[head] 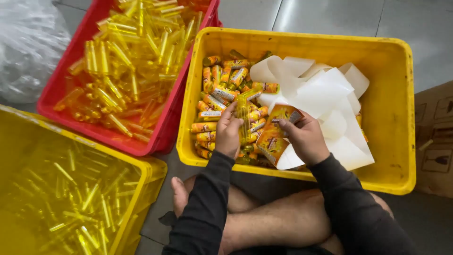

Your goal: The person sits on the floor and applies labels to small yellow plastic bottles. They pick up a bottle, wrap a label around it, and place it into a yellow bin. The person also handles rolls of labels and white paper sheets during the process.

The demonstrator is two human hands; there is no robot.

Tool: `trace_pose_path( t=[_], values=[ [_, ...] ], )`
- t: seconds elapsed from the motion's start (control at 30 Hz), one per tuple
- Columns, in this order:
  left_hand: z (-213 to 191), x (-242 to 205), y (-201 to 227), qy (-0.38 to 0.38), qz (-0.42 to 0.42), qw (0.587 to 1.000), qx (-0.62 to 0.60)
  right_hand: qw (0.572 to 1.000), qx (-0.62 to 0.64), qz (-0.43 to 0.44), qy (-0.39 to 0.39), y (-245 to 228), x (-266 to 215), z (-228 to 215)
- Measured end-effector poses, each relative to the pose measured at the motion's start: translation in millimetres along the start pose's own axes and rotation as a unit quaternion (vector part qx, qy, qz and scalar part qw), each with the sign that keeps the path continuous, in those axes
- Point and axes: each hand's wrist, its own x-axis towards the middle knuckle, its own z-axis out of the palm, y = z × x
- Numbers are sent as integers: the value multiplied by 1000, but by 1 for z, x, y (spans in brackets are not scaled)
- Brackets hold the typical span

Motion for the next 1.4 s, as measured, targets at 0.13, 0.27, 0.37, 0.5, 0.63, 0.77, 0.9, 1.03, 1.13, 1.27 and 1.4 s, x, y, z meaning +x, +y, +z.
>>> trace_pose_path(
  t=[0.13,0.27,0.37,0.5,0.63,0.77,0.9,1.03,1.13,1.27,1.4],
  values=[
    [17,0,17,9,-41,998,-55,994,-97,-51,-25,-33,-13,12],
    [22,-3,27,-35,-75,995,-63,995,-56,-60,-51,-34,-35,18],
    [24,-8,20,-49,-46,994,-83,995,-57,-33,-70,-21,-44,28],
    [20,-15,17,-91,19,996,4,994,-79,8,-72,-13,-42,35],
    [27,-27,22,-90,13,996,6,990,-129,-5,-61,-16,-23,14],
    [50,-44,56,-101,0,995,-5,984,-169,-43,-40,-20,-20,10],
    [39,-44,56,-128,-21,991,25,981,-176,-66,-47,-21,-22,10],
    [39,-49,58,-159,-33,986,29,980,-179,-67,-50,-23,-24,20],
    [35,-47,52,-172,-26,984,31,976,-195,-85,-57,-24,-24,22],
    [33,-47,49,-182,-28,983,14,973,-202,-100,-47,-24,-25,25],
    [28,-43,37,-189,-25,982,13,972,-205,-107,-43,-23,-23,21]
  ],
)
